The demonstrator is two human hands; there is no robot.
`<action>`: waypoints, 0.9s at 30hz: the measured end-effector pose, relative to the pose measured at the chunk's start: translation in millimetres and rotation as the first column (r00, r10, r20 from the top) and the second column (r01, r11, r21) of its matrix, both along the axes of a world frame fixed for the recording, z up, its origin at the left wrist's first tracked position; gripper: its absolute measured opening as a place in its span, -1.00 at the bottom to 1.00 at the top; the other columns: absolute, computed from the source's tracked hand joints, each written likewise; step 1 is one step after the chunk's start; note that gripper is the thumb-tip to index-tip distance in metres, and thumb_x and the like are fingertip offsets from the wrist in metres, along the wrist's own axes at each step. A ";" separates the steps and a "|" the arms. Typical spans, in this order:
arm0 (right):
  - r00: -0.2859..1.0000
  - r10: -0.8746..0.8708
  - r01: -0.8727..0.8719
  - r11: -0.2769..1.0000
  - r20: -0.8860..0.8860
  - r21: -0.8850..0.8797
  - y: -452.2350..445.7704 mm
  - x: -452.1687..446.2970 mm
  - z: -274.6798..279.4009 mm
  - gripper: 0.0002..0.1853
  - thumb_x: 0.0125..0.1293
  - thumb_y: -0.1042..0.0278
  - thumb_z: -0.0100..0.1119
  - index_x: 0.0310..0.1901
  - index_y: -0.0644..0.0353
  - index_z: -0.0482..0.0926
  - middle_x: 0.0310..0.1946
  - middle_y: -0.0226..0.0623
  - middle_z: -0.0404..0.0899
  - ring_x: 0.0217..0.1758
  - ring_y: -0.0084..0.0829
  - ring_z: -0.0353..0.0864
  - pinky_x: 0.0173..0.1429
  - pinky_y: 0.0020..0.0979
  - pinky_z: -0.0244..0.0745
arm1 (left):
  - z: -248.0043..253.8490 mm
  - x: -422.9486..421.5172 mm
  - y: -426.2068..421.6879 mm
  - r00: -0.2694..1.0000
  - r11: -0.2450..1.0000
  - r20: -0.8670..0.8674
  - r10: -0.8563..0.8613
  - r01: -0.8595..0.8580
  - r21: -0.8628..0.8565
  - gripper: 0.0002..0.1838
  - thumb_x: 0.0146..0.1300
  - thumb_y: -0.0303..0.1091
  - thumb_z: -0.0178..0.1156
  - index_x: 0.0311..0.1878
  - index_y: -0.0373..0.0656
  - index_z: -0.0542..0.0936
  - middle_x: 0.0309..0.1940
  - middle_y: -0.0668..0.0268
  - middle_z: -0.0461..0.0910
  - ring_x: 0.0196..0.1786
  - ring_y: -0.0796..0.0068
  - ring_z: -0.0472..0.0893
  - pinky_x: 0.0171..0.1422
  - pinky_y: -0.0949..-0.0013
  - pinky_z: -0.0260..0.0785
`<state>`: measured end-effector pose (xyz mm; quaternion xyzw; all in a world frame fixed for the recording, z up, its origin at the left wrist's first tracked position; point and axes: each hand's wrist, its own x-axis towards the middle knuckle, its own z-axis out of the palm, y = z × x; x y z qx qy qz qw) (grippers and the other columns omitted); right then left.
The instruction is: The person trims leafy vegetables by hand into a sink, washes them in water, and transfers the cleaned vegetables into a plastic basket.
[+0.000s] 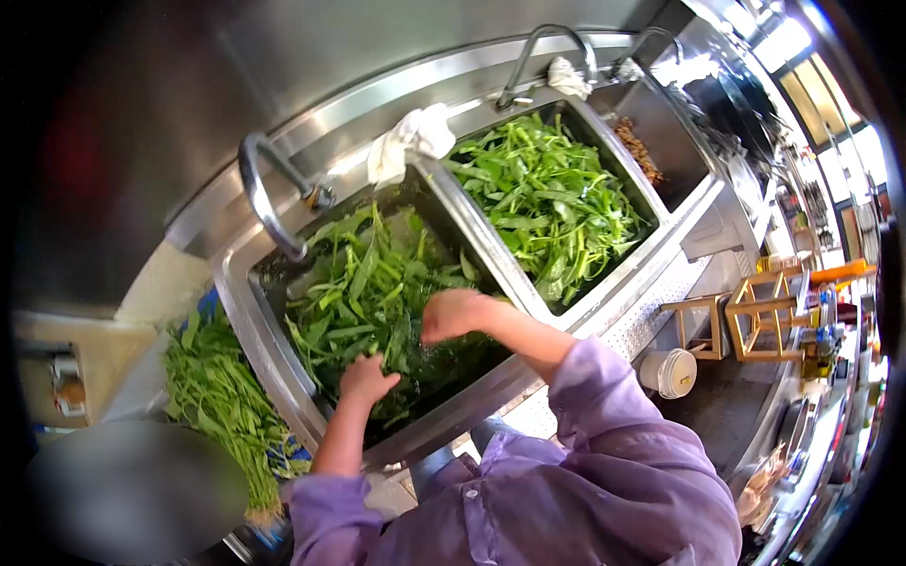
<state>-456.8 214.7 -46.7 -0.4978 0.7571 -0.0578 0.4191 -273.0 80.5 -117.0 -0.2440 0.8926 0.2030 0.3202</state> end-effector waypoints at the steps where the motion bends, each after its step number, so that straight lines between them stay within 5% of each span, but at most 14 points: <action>1: 0.895 -0.430 0.436 0.899 0.120 -0.031 19.8 -20.5 3.2 -0.62 -0.01 -0.08 0.10 -0.46 0.10 0.62 -0.51 -0.23 0.58 -0.37 -0.27 0.56 -0.21 -0.35 0.45 | 8.8 5.0 0.7 0.998 0.999 -0.054 -0.010 0.012 0.035 -0.51 0.02 0.03 0.11 -0.07 -0.12 0.47 -0.11 0.15 0.46 -0.03 0.18 0.45 0.04 0.15 0.27; 3: 0.610 -0.737 0.658 0.676 -0.292 -0.332 65.8 -69.1 -2.7 -0.61 -0.01 -0.03 0.15 -0.28 0.11 0.55 -0.34 -0.19 0.56 -0.28 -0.29 0.55 -0.20 -0.30 0.43 | 29.6 9.2 6.6 0.994 1.000 -0.109 -0.017 0.018 0.003 -0.65 0.07 -0.07 0.09 -0.20 -0.12 0.52 -0.26 0.17 0.52 -0.14 0.20 0.49 0.01 0.16 0.24; 4: 0.471 -0.774 0.678 0.625 -0.424 -0.387 94.2 -98.9 -3.4 -0.50 -0.05 -0.13 0.16 -0.14 0.05 0.48 -0.18 -0.15 0.48 -0.12 -0.24 0.47 -0.10 -0.27 0.40 | 33.9 13.2 8.2 0.958 1.000 -0.285 -0.020 0.013 -0.027 -0.70 0.06 -0.12 0.09 -0.25 -0.12 0.53 -0.32 0.18 0.53 -0.20 0.20 0.49 -0.02 0.17 0.23; 6: 0.165 -0.812 0.748 0.473 -0.560 -0.465 151.7 -151.0 -19.3 -0.29 -0.09 -0.21 0.18 0.09 -0.05 0.31 0.08 -0.10 0.28 0.14 -0.14 0.26 0.08 -0.12 0.27 | 31.5 18.2 12.9 0.809 0.997 -0.588 0.001 -0.043 -0.057 -0.79 0.02 -0.23 0.13 -0.37 -0.16 0.53 -0.37 0.20 0.53 -0.30 0.18 0.49 -0.12 0.19 0.24; 7: 0.021 -0.807 0.787 0.377 -0.590 -0.488 173.8 -168.8 -41.4 -0.21 -0.10 -0.21 0.20 0.18 -0.08 0.21 0.17 -0.08 0.16 0.24 -0.10 0.12 0.17 0.00 0.17 | 30.6 18.4 15.2 0.811 0.997 -0.585 0.003 -0.046 -0.060 -0.79 0.02 -0.23 0.13 -0.37 -0.16 0.53 -0.37 0.20 0.53 -0.30 0.18 0.49 -0.12 0.19 0.24; 9: 0.161 -0.898 0.940 0.266 -0.410 -0.214 184.0 -181.6 -52.4 -0.08 -0.13 -0.29 0.17 0.26 -0.16 0.03 0.28 -0.14 -0.08 0.34 -0.02 -0.18 0.25 0.16 -0.12 | 29.1 20.8 20.3 0.759 0.988 -0.636 0.143 -0.144 0.050 -0.80 0.03 -0.24 0.13 -0.39 -0.18 0.53 -0.38 0.21 0.53 -0.30 0.17 0.49 -0.15 0.22 0.27; 10: 0.276 -0.879 0.930 0.346 -0.388 -0.122 178.4 -185.7 -65.6 -0.09 -0.14 -0.35 0.12 0.25 -0.14 0.08 0.28 -0.13 -0.08 0.34 0.08 -0.22 0.23 0.22 -0.16 | 21.4 24.3 20.9 0.745 0.991 -0.657 0.118 -0.126 0.035 -0.81 0.04 -0.26 0.12 -0.38 -0.19 0.53 -0.37 0.21 0.52 -0.28 0.16 0.49 -0.20 0.24 0.31; 17: 0.572 -0.574 0.753 0.650 -0.586 0.098 137.6 -122.3 -93.8 -0.37 0.08 -0.19 -0.03 0.13 0.00 0.26 0.32 -0.14 -0.22 0.32 0.20 -0.30 0.13 0.31 -0.07 | 13.6 20.3 28.9 0.793 0.977 -0.571 0.213 -0.181 0.113 -0.80 0.04 -0.28 0.12 -0.34 -0.19 0.51 -0.35 0.19 0.51 -0.26 0.15 0.48 -0.20 0.24 0.32; 19: 0.593 -0.542 0.738 0.662 -0.596 0.131 136.9 -124.9 -106.4 -0.45 0.11 -0.09 -0.04 0.08 0.04 0.34 0.28 -0.15 -0.04 0.33 0.15 -0.24 0.10 0.35 -0.07 | 10.9 16.3 29.2 0.788 0.979 -0.581 0.203 -0.169 0.113 -0.80 0.04 -0.27 0.12 -0.34 -0.20 0.51 -0.35 0.18 0.50 -0.26 0.15 0.48 -0.20 0.24 0.32; 21: 0.700 -0.235 0.545 0.787 -0.674 0.290 152.4 -150.7 -188.8 -0.60 0.13 0.09 -0.08 -0.05 0.09 0.47 0.13 -0.15 0.28 0.27 -0.02 0.08 0.14 0.17 0.08 | 14.1 11.6 28.5 0.778 0.981 -0.598 0.193 -0.156 0.114 -0.79 0.03 -0.27 0.13 -0.33 -0.20 0.50 -0.36 0.20 0.50 -0.25 0.16 0.48 -0.20 0.25 0.33; 22: 0.854 -0.133 0.416 0.757 -0.504 0.505 151.6 -174.7 -220.1 -0.55 0.20 0.16 -0.23 0.12 0.07 0.32 0.25 -0.14 0.07 0.33 -0.06 -0.06 0.24 0.18 -0.13 | 14.2 14.0 25.4 0.770 0.982 -0.609 0.189 -0.161 0.102 -0.80 0.03 -0.26 0.13 -0.33 -0.19 0.50 -0.36 0.21 0.50 -0.25 0.17 0.48 -0.20 0.25 0.33; 24: 0.814 -0.173 0.445 0.800 -0.554 0.403 186.1 -196.0 -260.5 -0.56 0.21 0.16 -0.26 0.10 0.08 0.35 0.22 -0.15 0.14 0.29 -0.18 0.09 0.27 0.10 -0.11 | 15.5 16.5 22.8 0.767 0.984 -0.617 0.177 -0.154 0.091 -0.80 0.02 -0.26 0.14 -0.32 -0.17 0.50 -0.36 0.24 0.50 -0.25 0.20 0.49 -0.21 0.27 0.34; 27: 0.847 0.411 -0.245 0.866 -0.339 0.437 207.4 -232.6 -265.3 -0.72 0.07 0.20 -0.06 -0.35 0.15 0.60 -0.24 -0.19 0.55 -0.24 -0.21 0.54 -0.18 -0.28 0.44 | 22.9 24.5 17.6 0.765 0.979 -0.614 0.196 -0.184 0.083 -0.78 0.03 -0.22 0.13 -0.31 -0.14 0.52 -0.38 0.25 0.51 -0.30 0.21 0.50 -0.26 0.28 0.35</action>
